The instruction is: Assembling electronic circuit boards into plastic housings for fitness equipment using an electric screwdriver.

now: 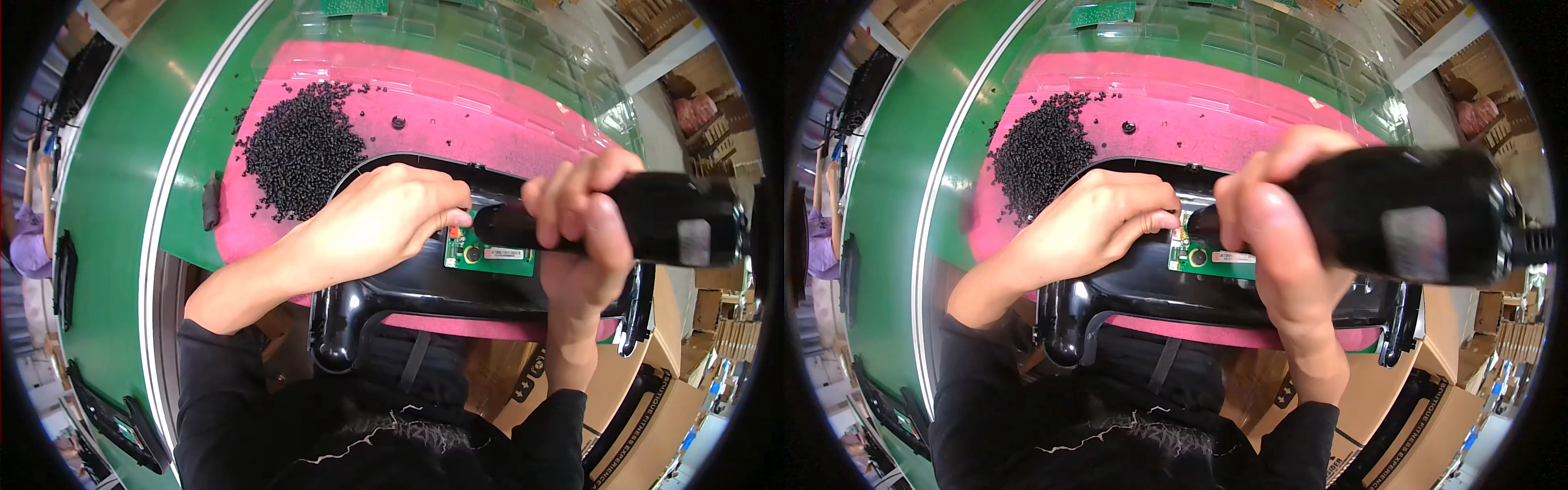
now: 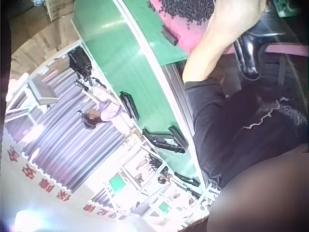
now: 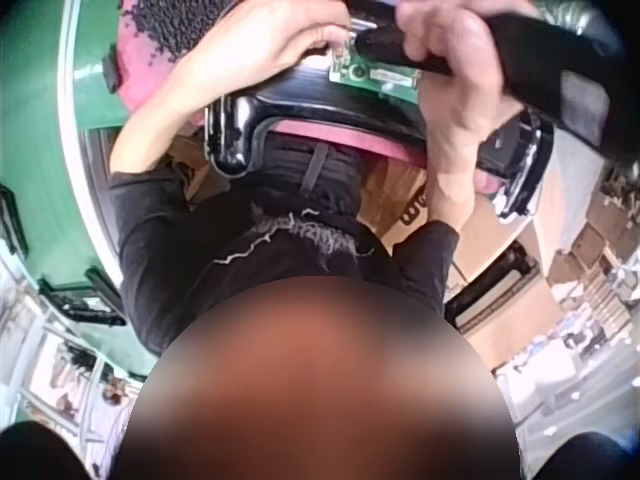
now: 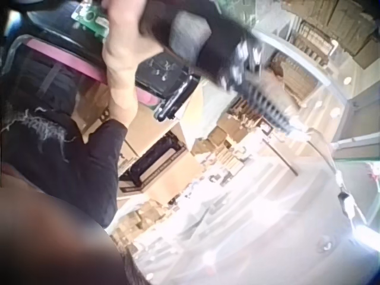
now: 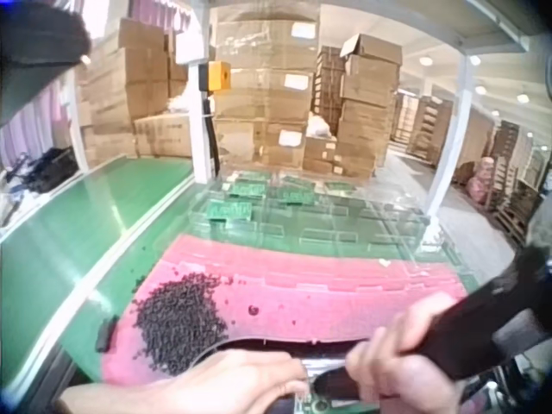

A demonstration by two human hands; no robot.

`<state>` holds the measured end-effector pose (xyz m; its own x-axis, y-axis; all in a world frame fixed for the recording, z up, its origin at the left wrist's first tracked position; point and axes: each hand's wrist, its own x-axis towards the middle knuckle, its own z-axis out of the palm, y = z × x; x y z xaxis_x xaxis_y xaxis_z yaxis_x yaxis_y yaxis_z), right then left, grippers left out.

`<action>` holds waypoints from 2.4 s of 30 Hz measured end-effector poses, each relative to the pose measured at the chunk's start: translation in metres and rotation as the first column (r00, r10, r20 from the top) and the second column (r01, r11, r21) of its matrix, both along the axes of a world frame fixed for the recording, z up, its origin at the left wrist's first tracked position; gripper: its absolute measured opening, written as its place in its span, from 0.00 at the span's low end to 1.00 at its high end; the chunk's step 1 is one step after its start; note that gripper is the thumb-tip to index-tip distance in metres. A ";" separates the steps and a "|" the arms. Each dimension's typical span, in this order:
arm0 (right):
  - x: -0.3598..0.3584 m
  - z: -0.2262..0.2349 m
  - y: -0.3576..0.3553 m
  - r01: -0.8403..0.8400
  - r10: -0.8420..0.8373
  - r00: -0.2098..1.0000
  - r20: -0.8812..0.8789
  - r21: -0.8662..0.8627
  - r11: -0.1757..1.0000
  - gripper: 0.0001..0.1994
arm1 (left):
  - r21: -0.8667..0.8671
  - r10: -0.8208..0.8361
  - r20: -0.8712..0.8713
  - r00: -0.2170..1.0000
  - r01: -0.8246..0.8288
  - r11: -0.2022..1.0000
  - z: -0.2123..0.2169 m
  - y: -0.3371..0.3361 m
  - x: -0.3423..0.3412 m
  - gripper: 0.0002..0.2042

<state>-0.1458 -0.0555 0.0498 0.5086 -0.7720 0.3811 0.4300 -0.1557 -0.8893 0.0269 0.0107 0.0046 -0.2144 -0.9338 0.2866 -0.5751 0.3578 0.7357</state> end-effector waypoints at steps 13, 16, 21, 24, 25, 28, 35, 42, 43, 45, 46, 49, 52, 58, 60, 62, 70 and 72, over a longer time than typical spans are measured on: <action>-0.037 0.020 -0.005 -0.162 0.133 0.861 0.491 0.016 0.987 0.10 | -0.073 -0.141 -0.186 0.972 0.130 0.989 -0.004 -0.003 -0.002 0.03; -0.027 0.025 0.007 -0.082 0.018 0.873 0.487 0.111 0.990 0.08 | -0.024 -0.164 -0.241 0.957 0.163 0.986 -0.001 -0.003 -0.003 0.02; -0.030 0.023 0.012 -0.055 0.034 0.903 0.429 0.036 0.998 0.12 | 0.006 -0.226 -0.298 0.927 0.238 0.971 -0.005 -0.002 -0.002 0.03; -0.029 0.019 0.013 -0.061 0.062 0.903 0.424 -0.015 0.998 0.13 | 0.118 -0.274 -0.345 0.898 0.331 0.936 -0.002 -0.002 0.002 0.04; -0.030 0.018 0.013 -0.092 0.109 0.889 0.444 -0.058 0.994 0.13 | 0.187 -0.299 -0.353 0.887 0.380 0.906 0.001 -0.004 0.002 0.05; -0.029 0.015 0.012 -0.128 0.172 0.865 0.472 -0.124 0.984 0.14 | 0.281 -0.322 -0.264 0.909 0.392 0.876 0.005 -0.003 0.002 0.05; -0.019 0.013 0.015 -0.054 0.054 0.998 0.032 0.004 0.999 0.15 | 0.180 -0.132 0.085 0.988 0.116 0.977 -0.003 0.002 0.002 0.09; -0.012 0.006 0.015 -0.071 0.072 0.996 -0.051 0.012 0.997 0.16 | 0.166 -0.051 0.177 0.983 0.021 0.986 -0.002 0.003 0.004 0.13; -0.014 0.008 0.015 -0.079 0.079 0.995 -0.063 0.004 0.997 0.16 | 0.179 -0.063 0.175 0.983 0.031 0.983 0.000 0.003 0.003 0.13; -0.018 0.012 0.013 -0.083 0.082 0.993 -0.083 -0.004 0.997 0.16 | 0.190 -0.078 0.165 0.983 0.046 0.981 0.000 0.001 0.000 0.13; -0.019 0.011 0.009 -0.161 0.159 0.984 -0.084 -0.013 0.987 0.16 | 0.136 -0.048 0.145 0.988 0.028 0.990 -0.003 0.002 0.000 0.12; -0.016 0.007 0.007 -0.261 0.259 0.964 -0.065 -0.023 0.965 0.16 | 0.056 -0.027 0.081 0.996 0.023 0.998 -0.011 0.005 0.002 0.10; -0.010 0.005 0.008 -0.307 0.306 0.950 -0.059 -0.013 0.952 0.17 | -0.010 -0.054 0.012 0.998 0.054 0.998 -0.019 0.006 0.006 0.07; -0.002 0.013 0.014 -0.291 0.298 0.931 -0.212 0.065 0.955 0.18 | -0.074 -0.053 0.003 0.999 0.053 0.996 -0.018 0.007 0.002 0.06; 0.001 0.012 0.015 -0.295 0.300 0.935 -0.190 0.058 0.954 0.18 | -0.072 -0.062 0.012 0.998 0.062 0.995 -0.017 0.007 0.002 0.06; 0.002 0.009 0.015 -0.304 0.309 0.937 -0.165 0.052 0.951 0.18 | -0.043 -0.077 0.032 0.997 0.078 0.996 -0.018 0.008 0.002 0.07; -0.005 0.005 0.013 -0.412 0.412 0.911 0.011 0.006 0.911 0.17 | 0.010 -0.175 0.092 0.980 0.175 0.985 -0.013 0.009 0.004 0.08; -0.008 0.004 0.015 -0.319 0.317 0.947 0.046 0.040 0.947 0.18 | 0.020 -0.195 0.117 0.974 0.194 0.981 -0.012 0.008 0.005 0.08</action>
<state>-0.1542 -0.0410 0.0537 0.7164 -0.5896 0.3730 0.4845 0.0358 -0.8740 0.0316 0.0188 -0.0076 -0.4237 -0.8731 0.2412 -0.5777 0.4655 0.6705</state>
